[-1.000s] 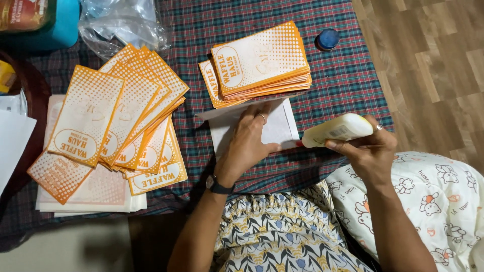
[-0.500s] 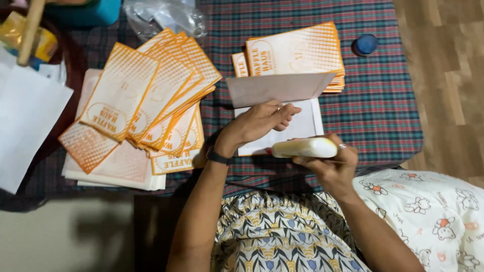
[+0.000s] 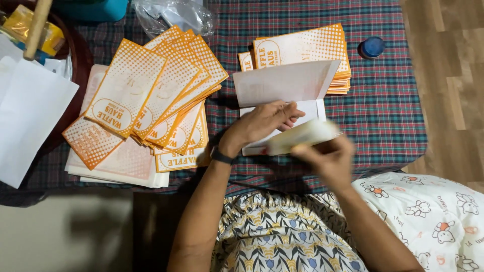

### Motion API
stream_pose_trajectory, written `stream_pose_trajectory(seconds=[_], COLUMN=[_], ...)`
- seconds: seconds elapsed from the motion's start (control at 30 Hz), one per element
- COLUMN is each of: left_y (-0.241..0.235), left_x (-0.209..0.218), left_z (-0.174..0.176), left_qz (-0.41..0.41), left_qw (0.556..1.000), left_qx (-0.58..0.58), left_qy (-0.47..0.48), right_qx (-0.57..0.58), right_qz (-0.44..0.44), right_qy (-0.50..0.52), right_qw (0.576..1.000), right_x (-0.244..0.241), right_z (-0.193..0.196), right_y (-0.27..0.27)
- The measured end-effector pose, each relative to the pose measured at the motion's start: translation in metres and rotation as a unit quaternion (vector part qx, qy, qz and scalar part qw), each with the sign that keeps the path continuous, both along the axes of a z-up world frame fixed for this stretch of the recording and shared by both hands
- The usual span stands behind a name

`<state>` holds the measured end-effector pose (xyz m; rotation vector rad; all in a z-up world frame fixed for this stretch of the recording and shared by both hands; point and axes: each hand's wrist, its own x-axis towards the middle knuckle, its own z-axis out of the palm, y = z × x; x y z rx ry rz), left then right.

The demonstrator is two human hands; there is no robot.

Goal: Folding and gluing paper bags to assemble them.

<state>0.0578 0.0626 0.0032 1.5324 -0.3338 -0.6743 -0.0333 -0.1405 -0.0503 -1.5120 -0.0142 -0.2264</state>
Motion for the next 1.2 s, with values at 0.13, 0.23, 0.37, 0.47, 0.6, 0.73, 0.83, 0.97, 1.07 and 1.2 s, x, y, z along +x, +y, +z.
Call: stream_pose_trajectory(seconds=[0.13,0.23,0.37,0.47,0.6,0.73,0.83,0.97,1.07,1.2], left_y=[-0.011,-0.029,-0.028,-0.015,0.007,0.026,0.027,0.027,0.027,0.027], left_x=[-0.032,-0.065,-0.101,-0.118,-0.124,-0.125,-0.122,-0.123,-0.122,-0.124], left_z=[0.002,-0.01,-0.005,-0.007,-0.007,-0.009,-0.006,-0.013,-0.018,-0.026], left_qz=[0.025,0.071,0.076,0.079,0.163,0.192,0.213,0.205,0.201,0.198], left_qw=[0.975,0.931,0.915,0.886,0.786,0.72,0.723,0.731,0.735,0.739], left_qx=[0.039,0.084,0.037,0.086,0.221,0.328,0.299,0.306,0.31,0.319], left_qy=[-0.218,-0.347,-0.394,-0.449,-0.553,-0.581,-0.586,-0.574,-0.568,-0.559], right_qx=[0.026,0.041,-0.151,-0.312,-0.567,-0.562,-0.443,-0.434,-0.453,-0.466], right_qz=[-0.057,-0.067,-0.087,-0.107,-0.164,-0.137,0.034,0.11,0.125,0.134], right_qy=[0.008,0.082,0.093,0.11,-0.082,-0.237,-0.177,-0.27,-0.279,-0.282], right_qw=[0.998,0.993,0.98,0.938,0.803,0.781,0.878,0.852,0.837,0.828], right_x=[0.023,0.033,0.034,0.032,0.024,0.012,0.002,0.001,0.001,0.004], right_z=[0.013,0.034,0.047,0.059,0.048,0.06,0.073,0.102,0.106,0.087], right_y=[-0.076,-0.122,-0.139,-0.135,-0.139,-0.109,-0.07,-0.034,-0.032,-0.042])
